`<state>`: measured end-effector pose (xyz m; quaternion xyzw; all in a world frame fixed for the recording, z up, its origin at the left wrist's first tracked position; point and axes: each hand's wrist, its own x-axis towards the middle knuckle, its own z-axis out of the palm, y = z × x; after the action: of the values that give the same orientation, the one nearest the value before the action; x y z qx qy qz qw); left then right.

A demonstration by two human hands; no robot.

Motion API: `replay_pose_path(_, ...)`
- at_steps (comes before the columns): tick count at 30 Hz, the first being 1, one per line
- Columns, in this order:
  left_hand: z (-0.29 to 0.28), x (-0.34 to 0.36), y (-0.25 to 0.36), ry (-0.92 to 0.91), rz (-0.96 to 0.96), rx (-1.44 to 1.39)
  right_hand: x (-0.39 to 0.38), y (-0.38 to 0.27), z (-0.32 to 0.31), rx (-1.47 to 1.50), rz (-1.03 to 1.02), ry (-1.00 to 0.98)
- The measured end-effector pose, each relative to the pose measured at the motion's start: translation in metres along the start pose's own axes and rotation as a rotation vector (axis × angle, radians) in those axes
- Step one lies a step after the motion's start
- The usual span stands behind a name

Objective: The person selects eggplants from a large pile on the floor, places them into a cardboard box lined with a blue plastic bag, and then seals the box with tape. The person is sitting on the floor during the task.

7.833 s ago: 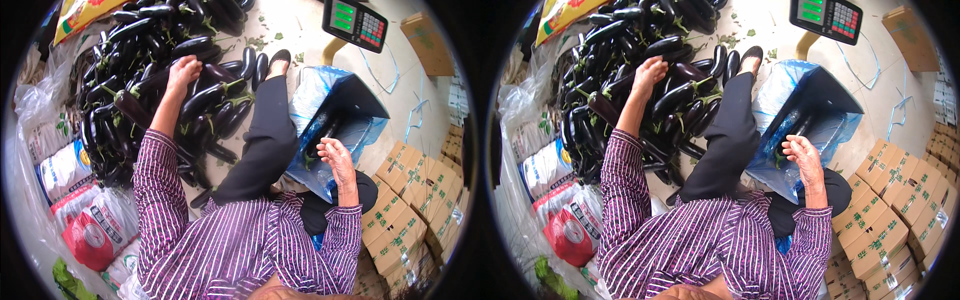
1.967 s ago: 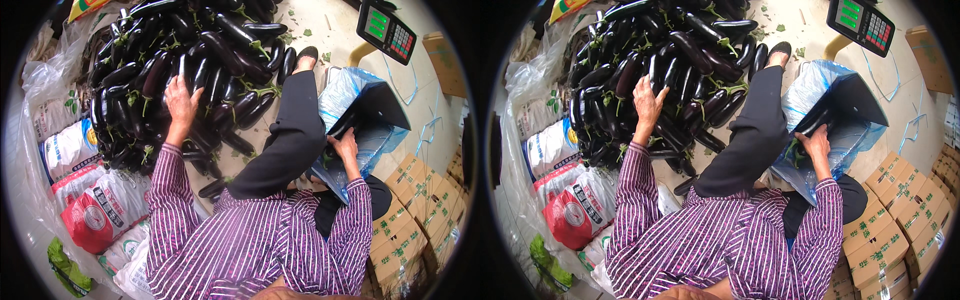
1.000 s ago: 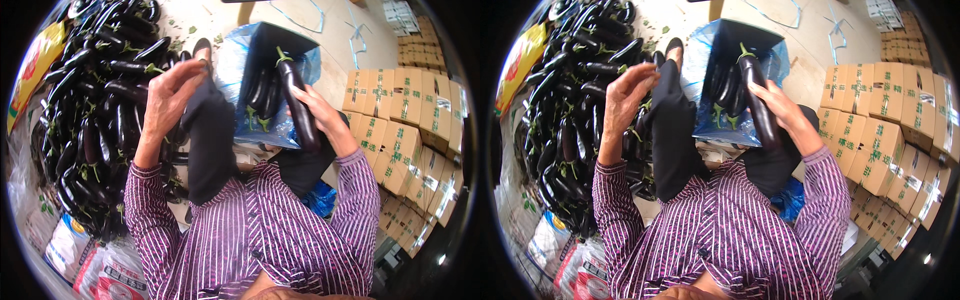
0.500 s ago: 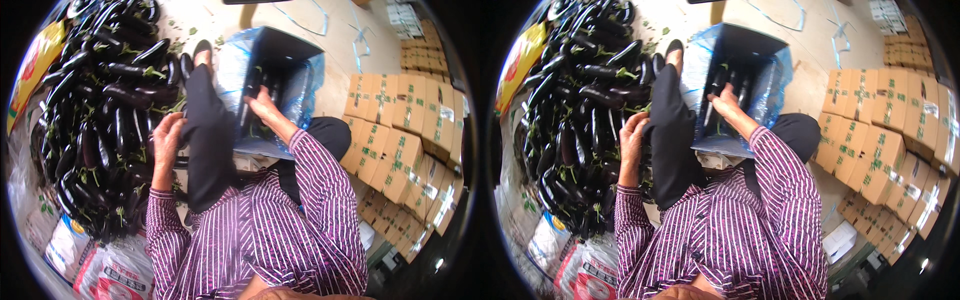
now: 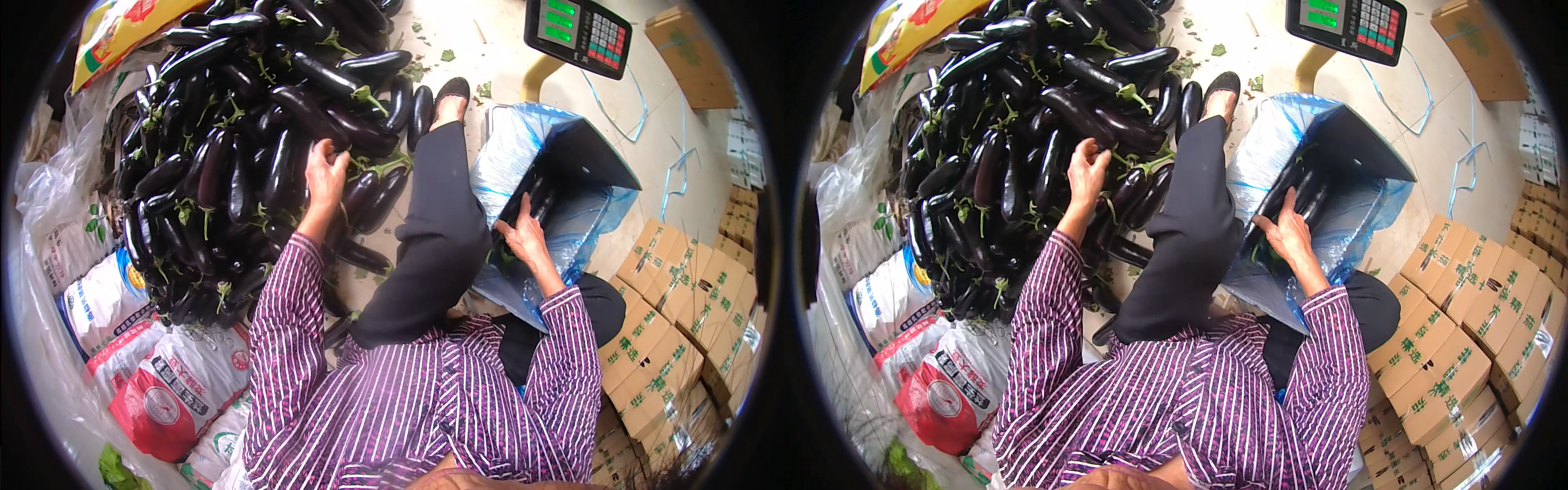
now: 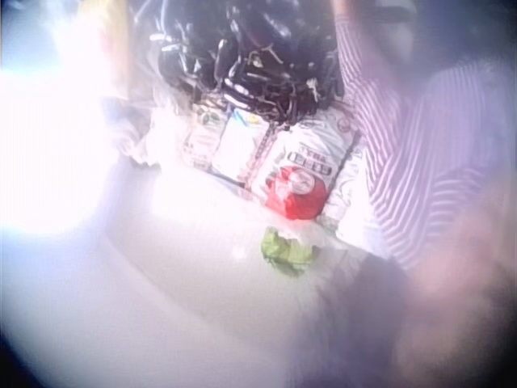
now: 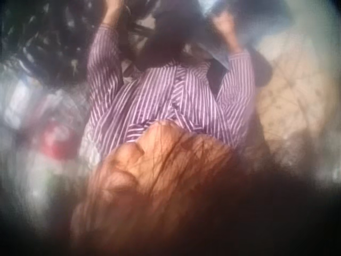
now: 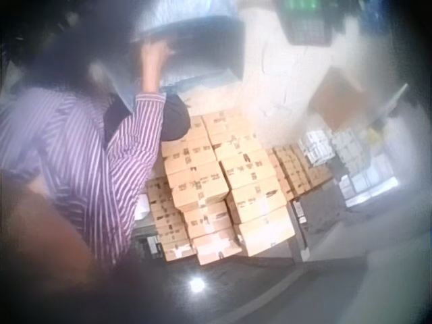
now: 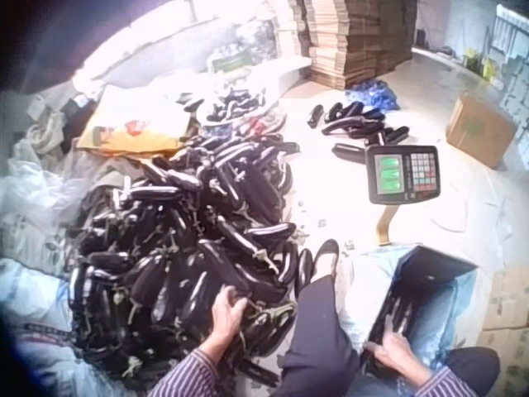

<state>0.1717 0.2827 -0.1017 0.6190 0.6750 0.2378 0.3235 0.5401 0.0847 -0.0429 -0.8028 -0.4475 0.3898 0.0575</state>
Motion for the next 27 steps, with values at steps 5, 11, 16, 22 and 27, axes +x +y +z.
replay_pose_path(5,0.028,0.071,-0.035,0.15,-0.459,0.005,-0.004,-0.021,-0.016,-0.1,-0.009,-0.042)
replay_pose_path(11,0.031,0.066,-0.022,-0.052,-0.419,-0.737,-0.008,-0.011,-0.069,0.437,-0.045,-0.028)
replay_pose_path(16,-0.033,0.019,0.103,-0.468,0.11,-0.65,-0.022,-0.018,-0.135,0.912,-0.089,-0.086)
replay_pose_path(22,-0.029,-0.034,0.274,-0.489,1.179,0.164,-0.048,-0.051,-0.134,1.005,-0.382,-0.367)
replay_pose_path(27,0.0,-0.038,0.289,-0.378,1.279,0.268,-0.087,-0.038,-0.129,1.181,-0.205,-0.536)
